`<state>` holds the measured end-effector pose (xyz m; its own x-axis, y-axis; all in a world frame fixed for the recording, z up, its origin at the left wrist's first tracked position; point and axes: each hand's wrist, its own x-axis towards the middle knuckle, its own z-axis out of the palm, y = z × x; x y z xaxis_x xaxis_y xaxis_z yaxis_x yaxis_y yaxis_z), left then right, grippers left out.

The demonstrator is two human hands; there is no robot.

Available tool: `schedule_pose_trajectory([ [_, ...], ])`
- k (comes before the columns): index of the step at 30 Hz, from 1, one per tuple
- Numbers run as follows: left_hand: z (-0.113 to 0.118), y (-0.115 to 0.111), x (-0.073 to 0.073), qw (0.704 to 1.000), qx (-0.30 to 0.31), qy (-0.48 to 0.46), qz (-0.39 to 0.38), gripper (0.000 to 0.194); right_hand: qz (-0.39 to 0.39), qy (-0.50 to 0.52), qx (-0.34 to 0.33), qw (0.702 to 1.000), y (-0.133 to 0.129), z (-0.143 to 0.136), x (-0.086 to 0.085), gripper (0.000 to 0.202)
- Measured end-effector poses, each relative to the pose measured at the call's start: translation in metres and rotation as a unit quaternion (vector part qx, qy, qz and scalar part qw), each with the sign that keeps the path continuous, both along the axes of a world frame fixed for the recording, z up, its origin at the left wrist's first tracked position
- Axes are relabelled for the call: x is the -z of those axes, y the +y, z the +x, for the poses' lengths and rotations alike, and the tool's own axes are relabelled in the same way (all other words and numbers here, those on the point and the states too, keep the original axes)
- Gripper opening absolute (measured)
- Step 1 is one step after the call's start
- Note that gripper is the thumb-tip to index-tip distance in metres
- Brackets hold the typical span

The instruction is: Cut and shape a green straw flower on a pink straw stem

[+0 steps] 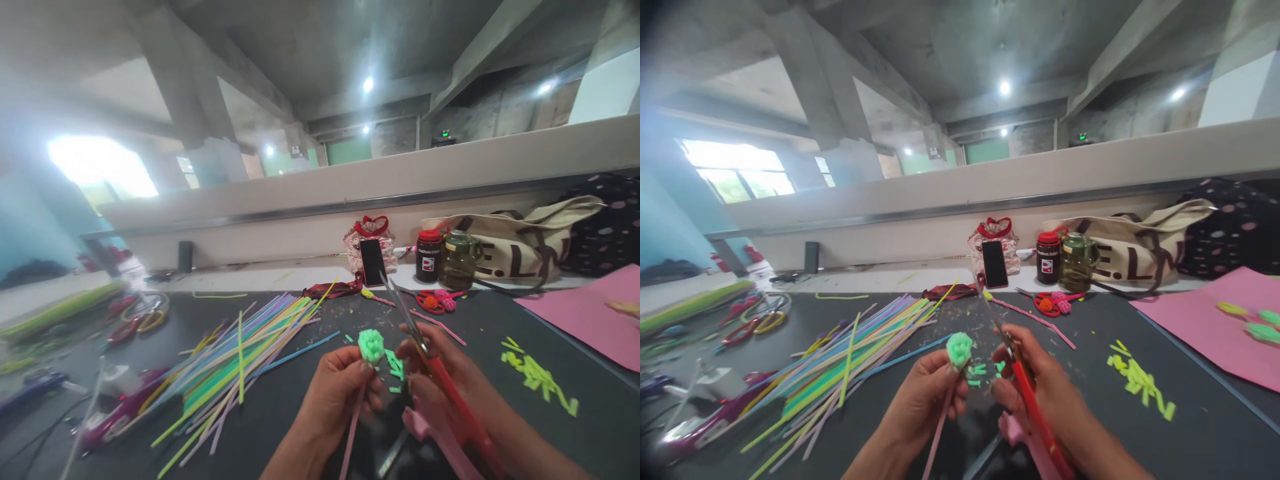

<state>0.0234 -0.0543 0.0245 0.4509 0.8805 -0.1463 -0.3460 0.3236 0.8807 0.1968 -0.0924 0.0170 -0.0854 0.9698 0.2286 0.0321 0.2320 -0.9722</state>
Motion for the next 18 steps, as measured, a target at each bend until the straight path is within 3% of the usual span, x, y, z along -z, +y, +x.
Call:
schedule_pose_trajectory([
  [3,0.0,0.001,-0.005,0.998,-0.063,-0.026,0.008,0.031,-0.013,-0.045,0.002,0.999,0.001,-0.004,0.01,0.051],
  [8,0.002,0.001,-0.006,0.992,-0.117,-0.044,0.015,0.027,0.056,-0.127,0.058,0.989,-0.001,-0.008,0.011,0.047],
  [18,0.006,-0.002,-0.003,0.995,-0.096,-0.03,0.021,0.03,0.073,-0.134,0.066,0.986,0.001,-0.01,0.014,0.049],
])
